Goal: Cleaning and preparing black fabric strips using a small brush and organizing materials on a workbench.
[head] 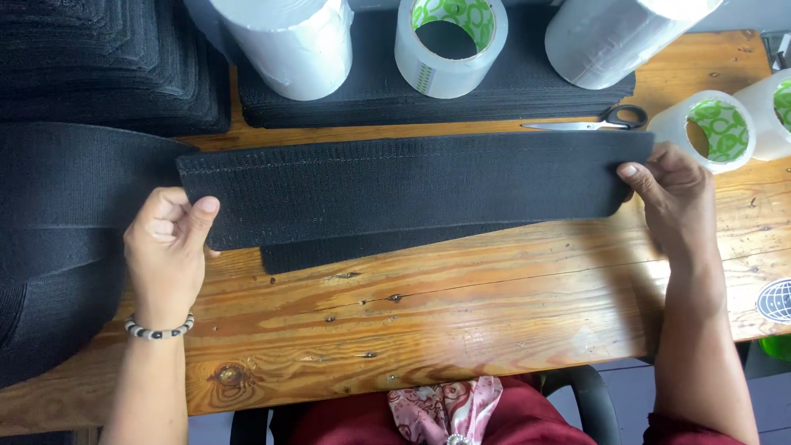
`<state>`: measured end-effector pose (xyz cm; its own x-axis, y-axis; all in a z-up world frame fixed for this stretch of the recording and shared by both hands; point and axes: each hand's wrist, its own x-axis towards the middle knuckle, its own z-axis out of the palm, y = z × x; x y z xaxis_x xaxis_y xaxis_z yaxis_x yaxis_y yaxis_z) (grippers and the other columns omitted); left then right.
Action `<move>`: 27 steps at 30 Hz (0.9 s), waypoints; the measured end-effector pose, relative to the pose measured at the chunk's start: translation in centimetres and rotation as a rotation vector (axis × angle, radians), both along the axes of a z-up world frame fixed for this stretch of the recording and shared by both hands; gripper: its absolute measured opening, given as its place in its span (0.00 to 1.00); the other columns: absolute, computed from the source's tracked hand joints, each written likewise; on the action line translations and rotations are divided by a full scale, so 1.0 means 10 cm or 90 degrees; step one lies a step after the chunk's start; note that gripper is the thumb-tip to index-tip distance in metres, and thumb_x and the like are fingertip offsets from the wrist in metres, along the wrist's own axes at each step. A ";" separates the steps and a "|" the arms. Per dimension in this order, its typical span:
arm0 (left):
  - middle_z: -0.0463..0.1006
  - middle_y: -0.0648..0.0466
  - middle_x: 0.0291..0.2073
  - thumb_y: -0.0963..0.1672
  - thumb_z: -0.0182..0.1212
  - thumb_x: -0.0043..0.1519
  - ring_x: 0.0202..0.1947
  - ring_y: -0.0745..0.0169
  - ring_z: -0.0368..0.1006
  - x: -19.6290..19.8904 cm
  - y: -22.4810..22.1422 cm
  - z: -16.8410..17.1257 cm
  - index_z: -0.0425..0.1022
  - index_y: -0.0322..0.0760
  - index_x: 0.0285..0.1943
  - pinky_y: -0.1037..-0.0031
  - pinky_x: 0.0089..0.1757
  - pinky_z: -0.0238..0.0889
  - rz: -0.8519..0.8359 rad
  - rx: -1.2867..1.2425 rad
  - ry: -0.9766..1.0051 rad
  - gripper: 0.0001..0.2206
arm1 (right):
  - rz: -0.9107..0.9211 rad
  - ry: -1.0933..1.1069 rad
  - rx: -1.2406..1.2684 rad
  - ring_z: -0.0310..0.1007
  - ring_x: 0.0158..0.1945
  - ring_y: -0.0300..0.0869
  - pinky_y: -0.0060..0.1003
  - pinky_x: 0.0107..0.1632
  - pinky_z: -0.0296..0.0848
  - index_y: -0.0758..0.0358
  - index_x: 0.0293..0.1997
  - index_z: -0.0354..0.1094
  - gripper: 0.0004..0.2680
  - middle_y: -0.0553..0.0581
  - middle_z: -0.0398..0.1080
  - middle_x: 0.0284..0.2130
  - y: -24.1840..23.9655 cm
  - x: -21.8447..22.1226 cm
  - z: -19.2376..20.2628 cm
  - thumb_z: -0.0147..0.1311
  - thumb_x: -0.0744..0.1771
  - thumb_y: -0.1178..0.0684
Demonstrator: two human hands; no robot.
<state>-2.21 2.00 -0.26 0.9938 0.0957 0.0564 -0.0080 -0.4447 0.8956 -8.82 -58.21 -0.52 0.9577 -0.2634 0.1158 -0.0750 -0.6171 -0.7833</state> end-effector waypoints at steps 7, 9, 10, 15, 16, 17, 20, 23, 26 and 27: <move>0.72 0.56 0.37 0.42 0.60 0.69 0.34 0.78 0.67 0.06 -0.05 0.09 0.70 0.36 0.61 0.80 0.27 0.75 -0.033 -0.135 0.057 0.13 | 0.056 0.070 0.108 0.51 0.26 0.29 0.25 0.32 0.51 0.55 0.52 0.64 0.08 0.44 0.55 0.20 0.02 0.04 0.07 0.56 0.71 0.50; 0.77 0.51 0.50 0.39 0.61 0.66 0.37 0.72 0.75 0.06 -0.10 0.19 0.66 0.36 0.63 0.80 0.25 0.73 -0.056 -0.183 0.060 0.17 | 0.036 0.065 0.144 0.63 0.27 0.30 0.24 0.35 0.67 0.59 0.64 0.66 0.15 0.44 0.62 0.23 -0.05 0.05 -0.02 0.59 0.69 0.52; 0.77 0.51 0.50 0.39 0.61 0.66 0.37 0.72 0.75 0.06 -0.07 0.14 0.66 0.36 0.63 0.80 0.25 0.73 -0.055 -0.183 0.061 0.17 | 0.037 0.067 0.144 0.63 0.27 0.30 0.24 0.35 0.67 0.59 0.64 0.66 0.15 0.44 0.62 0.23 -0.09 0.05 -0.08 0.59 0.69 0.52; 0.77 0.51 0.45 0.35 0.61 0.66 0.40 0.70 0.75 0.06 -0.04 0.04 0.70 0.35 0.49 0.85 0.34 0.70 -0.084 -0.191 0.052 0.07 | 0.052 0.004 0.393 0.74 0.45 0.30 0.20 0.56 0.72 0.56 0.48 0.71 0.05 0.47 0.74 0.42 -0.17 0.12 -0.28 0.58 0.69 0.60; 0.77 0.51 0.45 0.35 0.61 0.66 0.40 0.70 0.75 0.06 -0.02 0.01 0.70 0.35 0.49 0.85 0.34 0.70 -0.083 -0.192 0.052 0.07 | 0.053 0.005 0.392 0.74 0.45 0.30 0.20 0.56 0.72 0.56 0.48 0.71 0.05 0.47 0.74 0.42 -0.17 0.13 -0.31 0.58 0.69 0.60; 0.76 0.53 0.45 0.36 0.60 0.67 0.39 0.73 0.73 0.07 -0.01 -0.02 0.70 0.36 0.51 0.86 0.38 0.66 -0.074 -0.153 0.047 0.08 | 0.047 0.018 0.405 0.75 0.45 0.31 0.21 0.55 0.73 0.56 0.47 0.71 0.05 0.48 0.75 0.41 -0.17 0.14 -0.33 0.58 0.69 0.60; 0.75 0.53 0.42 0.37 0.63 0.66 0.39 0.70 0.72 0.01 -0.02 0.06 0.68 0.35 0.57 0.82 0.43 0.64 -0.061 0.001 0.013 0.13 | 0.039 0.035 0.429 0.76 0.44 0.31 0.20 0.53 0.74 0.55 0.47 0.72 0.05 0.48 0.76 0.40 -0.14 0.17 -0.35 0.57 0.69 0.61; 0.71 0.42 0.51 0.37 0.67 0.63 0.49 0.51 0.71 -0.05 -0.16 0.31 0.63 0.30 0.66 0.67 0.53 0.63 -0.103 0.184 -0.101 0.23 | 0.033 0.041 0.444 0.76 0.43 0.31 0.20 0.52 0.75 0.55 0.47 0.73 0.05 0.49 0.77 0.41 -0.10 0.17 -0.32 0.58 0.69 0.60; 0.60 0.31 0.68 0.42 0.72 0.58 0.67 0.33 0.59 -0.08 -0.34 0.50 0.57 0.28 0.74 0.46 0.64 0.52 -0.163 0.343 -0.199 0.36 | 0.029 0.048 0.452 0.76 0.42 0.31 0.21 0.50 0.76 0.55 0.48 0.73 0.05 0.50 0.77 0.41 -0.10 0.17 -0.35 0.58 0.69 0.58; 0.51 0.28 0.74 0.47 0.76 0.55 0.75 0.29 0.49 -0.08 -0.40 0.56 0.55 0.28 0.76 0.34 0.67 0.44 -0.178 0.437 -0.214 0.43 | 0.029 0.051 0.455 0.76 0.42 0.30 0.21 0.48 0.75 0.55 0.48 0.72 0.05 0.49 0.77 0.40 -0.11 0.17 -0.37 0.58 0.69 0.58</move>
